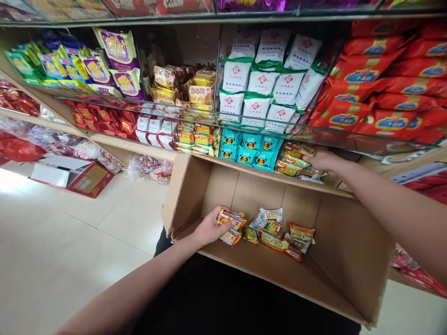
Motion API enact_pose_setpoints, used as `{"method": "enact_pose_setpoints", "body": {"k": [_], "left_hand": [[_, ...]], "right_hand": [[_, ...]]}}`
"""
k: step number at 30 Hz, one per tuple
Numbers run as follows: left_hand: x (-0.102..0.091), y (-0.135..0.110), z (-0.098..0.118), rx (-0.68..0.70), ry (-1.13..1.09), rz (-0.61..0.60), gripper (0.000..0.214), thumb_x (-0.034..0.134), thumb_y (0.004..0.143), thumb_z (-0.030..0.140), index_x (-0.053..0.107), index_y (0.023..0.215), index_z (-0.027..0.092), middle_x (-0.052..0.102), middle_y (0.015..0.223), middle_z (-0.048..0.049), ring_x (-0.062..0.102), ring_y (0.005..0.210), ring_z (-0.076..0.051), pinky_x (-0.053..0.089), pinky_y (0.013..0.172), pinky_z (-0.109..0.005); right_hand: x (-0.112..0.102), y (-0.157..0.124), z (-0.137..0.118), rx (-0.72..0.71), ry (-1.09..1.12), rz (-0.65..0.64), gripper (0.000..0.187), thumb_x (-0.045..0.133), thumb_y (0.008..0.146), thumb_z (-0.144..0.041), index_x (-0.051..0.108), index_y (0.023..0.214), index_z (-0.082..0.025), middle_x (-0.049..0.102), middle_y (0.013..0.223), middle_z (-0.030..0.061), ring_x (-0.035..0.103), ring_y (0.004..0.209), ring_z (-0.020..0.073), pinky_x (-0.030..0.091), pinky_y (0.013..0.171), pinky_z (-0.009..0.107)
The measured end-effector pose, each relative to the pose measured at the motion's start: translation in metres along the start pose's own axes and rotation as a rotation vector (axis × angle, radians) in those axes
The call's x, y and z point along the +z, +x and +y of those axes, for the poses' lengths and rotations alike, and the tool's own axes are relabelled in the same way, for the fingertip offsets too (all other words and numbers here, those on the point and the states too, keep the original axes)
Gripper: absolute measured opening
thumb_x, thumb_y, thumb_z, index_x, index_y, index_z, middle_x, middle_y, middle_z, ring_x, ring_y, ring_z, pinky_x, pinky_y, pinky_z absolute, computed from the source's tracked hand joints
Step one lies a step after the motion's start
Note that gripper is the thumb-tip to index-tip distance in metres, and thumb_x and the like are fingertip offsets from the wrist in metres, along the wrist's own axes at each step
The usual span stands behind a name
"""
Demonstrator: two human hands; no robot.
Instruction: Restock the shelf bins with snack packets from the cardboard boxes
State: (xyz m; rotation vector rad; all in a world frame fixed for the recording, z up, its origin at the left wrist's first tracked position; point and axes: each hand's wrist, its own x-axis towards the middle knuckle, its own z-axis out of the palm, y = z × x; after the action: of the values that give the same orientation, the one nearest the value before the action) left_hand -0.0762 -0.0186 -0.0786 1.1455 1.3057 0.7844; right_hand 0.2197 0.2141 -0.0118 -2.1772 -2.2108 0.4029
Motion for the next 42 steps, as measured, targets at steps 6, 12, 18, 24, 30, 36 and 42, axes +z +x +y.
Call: {"method": "enact_pose_setpoints", "body": {"k": [6, 12, 18, 24, 30, 36, 42], "left_hand": [[0.004, -0.002, 0.019, 0.114, 0.067, -0.096, 0.033, 0.047, 0.077, 0.047, 0.048, 0.088, 0.016, 0.051, 0.072, 0.0016, 0.050, 0.063, -0.009, 0.042, 0.059, -0.021], [0.036, -0.019, 0.072, 0.214, 0.216, -0.359, 0.046, 0.044, 0.080, 0.044, 0.040, 0.120, 0.022, 0.057, 0.089, -0.0013, 0.055, 0.075, -0.012, 0.044, 0.066, -0.022], [0.070, -0.028, 0.075, -0.061, 0.155, -0.588, 0.039, 0.052, 0.074, 0.047, 0.053, 0.097, 0.016, 0.061, 0.082, -0.0029, 0.059, 0.074, -0.015, 0.046, 0.069, -0.028], [0.091, -0.030, 0.081, -0.106, 0.139, -0.514, 0.038, 0.058, 0.070, 0.046, 0.054, 0.090, 0.014, 0.063, 0.080, -0.0037, 0.060, 0.071, -0.015, 0.046, 0.070, -0.029], [0.093, -0.021, 0.090, -0.038, 0.180, -0.449, 0.042, 0.057, 0.070, 0.049, 0.055, 0.095, 0.016, 0.065, 0.089, -0.0059, 0.061, 0.078, -0.018, 0.047, 0.072, -0.031], [0.064, -0.005, 0.075, -0.026, 0.080, -0.225, 0.041, 0.054, 0.072, 0.051, 0.054, 0.092, 0.015, 0.066, 0.085, -0.0065, 0.062, 0.071, -0.016, 0.048, 0.066, -0.029], [0.030, -0.008, 0.059, -0.066, -0.065, -0.047, 0.041, 0.055, 0.071, 0.051, 0.051, 0.086, 0.013, 0.065, 0.074, -0.0055, 0.061, 0.060, -0.014, 0.048, 0.059, -0.027]], "right_hand": [[-0.033, -0.107, -0.001, -0.187, -0.040, 0.124, 0.043, 0.044, 0.080, -0.037, 0.049, 0.107, -0.004, 0.052, 0.104, 0.0217, 0.048, 0.102, 0.0316, 0.039, 0.083, 0.041], [0.006, -0.255, -0.034, -0.353, 0.467, 0.262, 0.045, 0.034, 0.085, -0.044, 0.037, 0.122, -0.019, 0.050, 0.116, 0.0103, 0.048, 0.106, 0.0228, 0.040, 0.086, 0.037], [0.077, -0.307, -0.045, -0.210, 0.813, 0.133, 0.034, 0.028, 0.086, -0.045, 0.050, 0.094, -0.020, 0.061, 0.082, 0.0041, 0.057, 0.078, 0.0187, 0.043, 0.067, 0.031], [0.084, -0.312, -0.027, -0.166, 0.930, 0.309, 0.034, 0.038, 0.084, -0.042, 0.049, 0.107, -0.020, 0.059, 0.102, 0.0055, 0.055, 0.093, 0.0194, 0.042, 0.078, 0.032], [0.066, -0.294, -0.010, -0.237, 0.801, 0.538, 0.034, 0.038, 0.084, -0.037, 0.054, 0.103, -0.015, 0.061, 0.098, 0.0080, 0.054, 0.092, 0.0184, 0.042, 0.083, 0.032], [0.010, -0.232, 0.010, -0.361, 0.432, 0.783, 0.039, 0.029, 0.087, -0.034, 0.052, 0.111, -0.014, 0.050, 0.119, 0.0090, 0.038, 0.115, 0.0200, 0.028, 0.099, 0.037], [-0.034, -0.115, 0.011, -0.223, 0.257, 0.242, 0.055, 0.029, 0.087, -0.036, 0.027, 0.131, -0.002, 0.026, 0.137, 0.0165, 0.020, 0.128, 0.0219, 0.016, 0.105, 0.035]]}}
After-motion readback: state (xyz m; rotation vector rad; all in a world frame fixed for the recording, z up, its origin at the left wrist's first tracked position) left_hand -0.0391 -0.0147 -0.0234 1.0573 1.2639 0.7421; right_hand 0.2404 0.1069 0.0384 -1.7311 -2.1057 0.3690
